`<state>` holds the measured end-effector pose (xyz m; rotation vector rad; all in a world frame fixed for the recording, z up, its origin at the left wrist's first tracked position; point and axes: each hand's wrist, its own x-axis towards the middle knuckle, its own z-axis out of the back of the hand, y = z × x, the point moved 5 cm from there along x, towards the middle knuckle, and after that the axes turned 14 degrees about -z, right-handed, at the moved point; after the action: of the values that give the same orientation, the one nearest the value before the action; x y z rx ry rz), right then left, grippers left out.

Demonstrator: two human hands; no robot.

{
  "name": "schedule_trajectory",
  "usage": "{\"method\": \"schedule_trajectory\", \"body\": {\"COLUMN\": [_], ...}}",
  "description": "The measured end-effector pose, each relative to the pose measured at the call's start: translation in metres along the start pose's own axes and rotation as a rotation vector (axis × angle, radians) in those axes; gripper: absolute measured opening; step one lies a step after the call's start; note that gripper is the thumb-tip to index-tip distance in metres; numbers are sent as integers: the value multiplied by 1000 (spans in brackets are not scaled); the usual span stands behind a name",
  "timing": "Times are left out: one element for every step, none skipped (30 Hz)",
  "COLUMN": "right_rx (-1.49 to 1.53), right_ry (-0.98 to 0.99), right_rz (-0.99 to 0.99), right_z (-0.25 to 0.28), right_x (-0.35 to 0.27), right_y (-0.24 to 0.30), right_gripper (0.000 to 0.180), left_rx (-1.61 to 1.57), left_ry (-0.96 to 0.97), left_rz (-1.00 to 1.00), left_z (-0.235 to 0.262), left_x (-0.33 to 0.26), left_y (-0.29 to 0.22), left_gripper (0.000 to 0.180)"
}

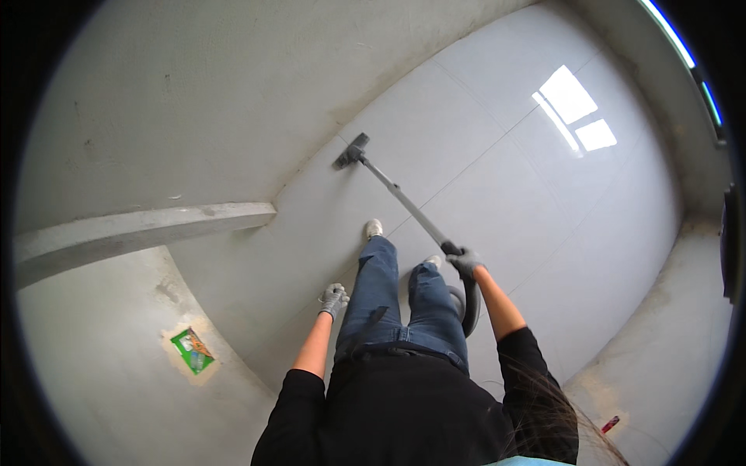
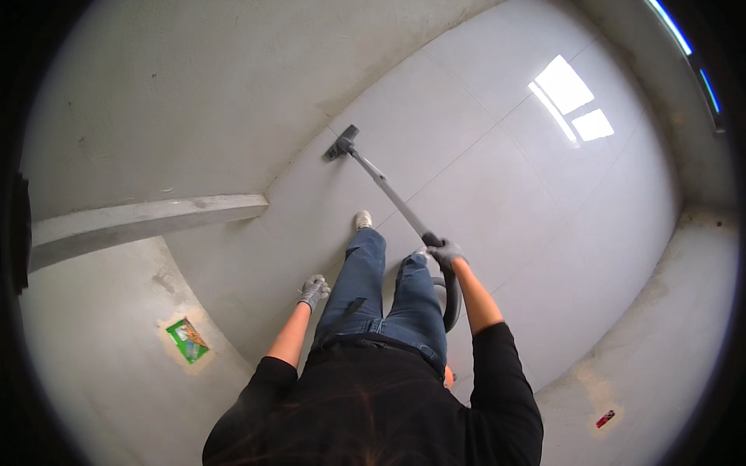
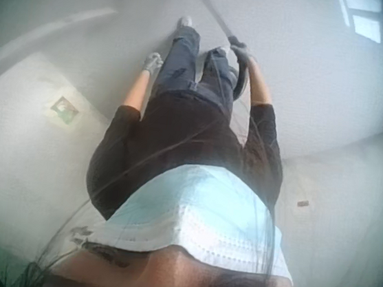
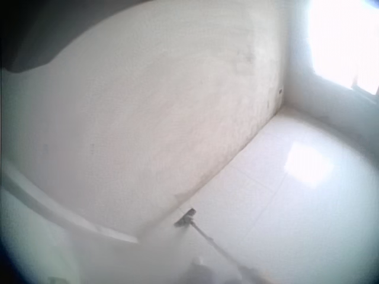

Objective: The person vacuums a tiled floor in an empty room using a canister vacuum with a long wand and floor head. They move the vacuum head back and forth across the floor, covering different areas and occasionally repositioning the vacuum unit.

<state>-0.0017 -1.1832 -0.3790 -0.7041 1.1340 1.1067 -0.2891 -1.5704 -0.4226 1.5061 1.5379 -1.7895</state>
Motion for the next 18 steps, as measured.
{"method": "schedule_trajectory", "body": {"right_rx": [1, 51, 133, 93, 223, 267, 281, 325, 353, 371, 437, 484, 479, 452, 431, 456, 437, 411], "right_ry": [-34, -61, 11, -10, 67, 93, 87, 118, 121, 99, 166, 257, 229, 205, 160, 146, 132, 127], "right_rz": [-13, -36, -88, -96, -131, -210, -351, -313, -333, -414, -284, -187, -172, -150, -142, -140, -139, -108], "right_z": [0, -3, 1, 5, 8, 10, 12, 7, 5, 6, -9, -12, -18, -16, -13, -10, -7, -1], "right_x": [-27, -42, -68, -91, -111, -133, -148, -154, -156, -154, -143, -132, -117, -102, -87, -70, -56, -40], "right_y": [-13, -26, -49, -68, -84, -102, -119, -116, -115, -111, -84, -56, -27, -4, 27, 60, 97, 128], "right_gripper": [50, 50, 51, 53, 55, 54, 53, 52, 51, 51, 49, 48, 46, 48, 47, 44, 44, 41], "left_rx": [83, 62, 6, -27, -54, -28, -38, -70, -74, -125, -136, -157, -105, -35, 50, 24, 12, 52], "left_ry": [-118, -100, -23, 15, 48, 18, -29, -24, -39, -60, -95, -186, -99, -60, -32, 8, 29, -5], "left_rz": [28, -8, -55, -86, -123, -173, -193, -274, -276, -321, -304, -335, -241, -212, -100, -165, -143, -74], "left_z": [4, -4, -15, -24, -32, -32, -32, -30, -24, -17, -2, 8, 15, 19, 24, 26, 32, 30], "left_x": [-3, 5, 7, 11, 14, 19, 24, 29, 36, 43, 55, 60, 72, 80, 89, 98, 106, 111], "left_y": [-9, -19, -32, -39, -46, -50, -49, -50, -45, -40, -42, -36, -34, -34, -36, -50, -67, -77], "left_gripper": [13, 14, 16, 17, 18, 19, 17, 16, 15, 14, 13, 12, 11, 10, 9, 9, 9, 9]}}
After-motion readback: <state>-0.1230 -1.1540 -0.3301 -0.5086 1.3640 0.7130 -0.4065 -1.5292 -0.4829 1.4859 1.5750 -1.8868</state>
